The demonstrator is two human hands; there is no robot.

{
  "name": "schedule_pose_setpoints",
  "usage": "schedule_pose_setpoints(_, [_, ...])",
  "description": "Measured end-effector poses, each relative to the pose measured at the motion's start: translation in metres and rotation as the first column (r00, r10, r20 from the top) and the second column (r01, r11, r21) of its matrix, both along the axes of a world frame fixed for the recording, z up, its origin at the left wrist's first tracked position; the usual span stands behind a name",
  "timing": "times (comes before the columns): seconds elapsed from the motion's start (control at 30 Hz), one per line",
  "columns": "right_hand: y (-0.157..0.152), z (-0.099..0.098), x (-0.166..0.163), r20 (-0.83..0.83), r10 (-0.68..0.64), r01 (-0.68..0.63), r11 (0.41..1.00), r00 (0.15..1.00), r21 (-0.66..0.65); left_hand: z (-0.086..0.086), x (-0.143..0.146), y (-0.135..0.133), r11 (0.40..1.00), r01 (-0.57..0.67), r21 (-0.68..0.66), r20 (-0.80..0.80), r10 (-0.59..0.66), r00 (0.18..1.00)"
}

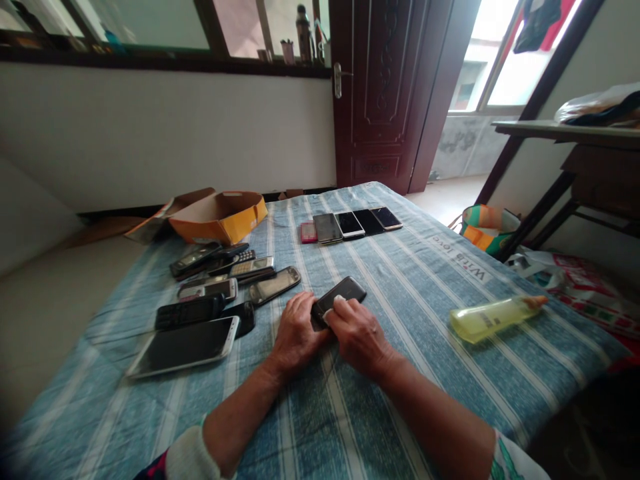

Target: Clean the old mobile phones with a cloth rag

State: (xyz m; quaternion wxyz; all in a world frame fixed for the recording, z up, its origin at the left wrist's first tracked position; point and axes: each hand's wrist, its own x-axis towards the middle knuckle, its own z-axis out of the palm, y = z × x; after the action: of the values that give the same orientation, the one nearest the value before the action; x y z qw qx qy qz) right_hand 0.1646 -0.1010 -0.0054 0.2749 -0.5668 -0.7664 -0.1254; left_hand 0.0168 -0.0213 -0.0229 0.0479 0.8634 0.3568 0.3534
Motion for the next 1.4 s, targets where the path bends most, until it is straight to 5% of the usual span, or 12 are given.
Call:
schedule_pose_setpoints(0.23, [0.003,0.001,0.004,0.075,-0.065,0.069,0.996,0.995,-0.05,0.005,0.0,0.0,0.999,0.031,-0.036,-0.026,-0.032,0.999])
schedule_pose_setpoints(0.43, [0.002,0.001,-0.007,0.1,0.034,-0.033,0.999,0.994,-0.01,0.001,0.001,0.002,1.0,0.013,0.01,0.001,-0.013,1.0])
schedule_pose_setpoints(0.77, [0.011,-0.002,0.027,-0.028,-0.2,0.202,0.978,0.979,0.053,0.014,0.002,-0.006,0.997,0.011,-0.072,0.021,-0.01,1.0])
schedule_pose_setpoints(1.4, [0.028,0.038,0.004,0.076,-0.134,0.136,0.991,0.988,-0.016,0.016,0.0,-0.007,0.964,0.077,0.254,-0.052,-0.066,0.997])
